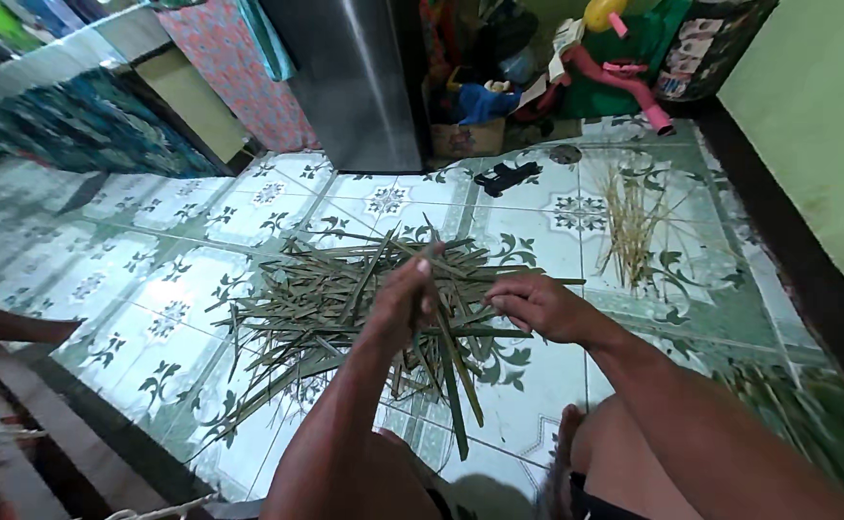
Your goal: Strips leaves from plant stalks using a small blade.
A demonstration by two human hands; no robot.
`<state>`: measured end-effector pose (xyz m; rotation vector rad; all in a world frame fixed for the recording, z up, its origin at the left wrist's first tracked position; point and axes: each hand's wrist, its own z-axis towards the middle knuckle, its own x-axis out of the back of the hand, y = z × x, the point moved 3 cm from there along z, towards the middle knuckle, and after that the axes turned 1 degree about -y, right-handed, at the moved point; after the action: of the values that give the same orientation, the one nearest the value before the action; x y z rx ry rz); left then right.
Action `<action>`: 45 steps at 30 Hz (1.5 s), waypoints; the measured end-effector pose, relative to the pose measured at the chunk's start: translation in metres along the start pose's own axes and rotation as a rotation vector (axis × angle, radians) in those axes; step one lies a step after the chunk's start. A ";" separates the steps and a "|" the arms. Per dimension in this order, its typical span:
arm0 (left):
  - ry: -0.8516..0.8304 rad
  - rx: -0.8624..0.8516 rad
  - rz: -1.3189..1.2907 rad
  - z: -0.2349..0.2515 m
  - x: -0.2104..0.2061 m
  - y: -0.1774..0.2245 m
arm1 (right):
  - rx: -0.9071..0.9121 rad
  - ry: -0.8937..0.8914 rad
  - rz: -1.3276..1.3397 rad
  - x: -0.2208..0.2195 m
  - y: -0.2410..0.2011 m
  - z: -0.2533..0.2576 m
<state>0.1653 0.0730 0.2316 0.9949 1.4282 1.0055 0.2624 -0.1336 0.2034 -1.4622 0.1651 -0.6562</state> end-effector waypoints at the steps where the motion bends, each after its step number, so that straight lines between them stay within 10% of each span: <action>1: 0.000 -0.010 -0.034 0.001 0.004 0.000 | 0.002 -0.004 -0.008 0.000 0.001 0.000; 30: -0.066 0.134 0.142 -0.008 -0.020 -0.015 | 0.142 0.137 -0.055 -0.002 0.004 0.004; 37: 0.078 -0.138 -0.225 -0.009 0.041 0.025 | 0.119 0.109 -0.076 0.010 0.006 -0.004; 45: -0.046 0.106 0.081 -0.009 -0.020 -0.013 | 0.098 0.196 -0.018 -0.008 -0.001 0.004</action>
<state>0.1575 0.0498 0.2257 1.1549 1.4244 0.9670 0.2569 -0.1263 0.2027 -1.3063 0.2679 -0.8117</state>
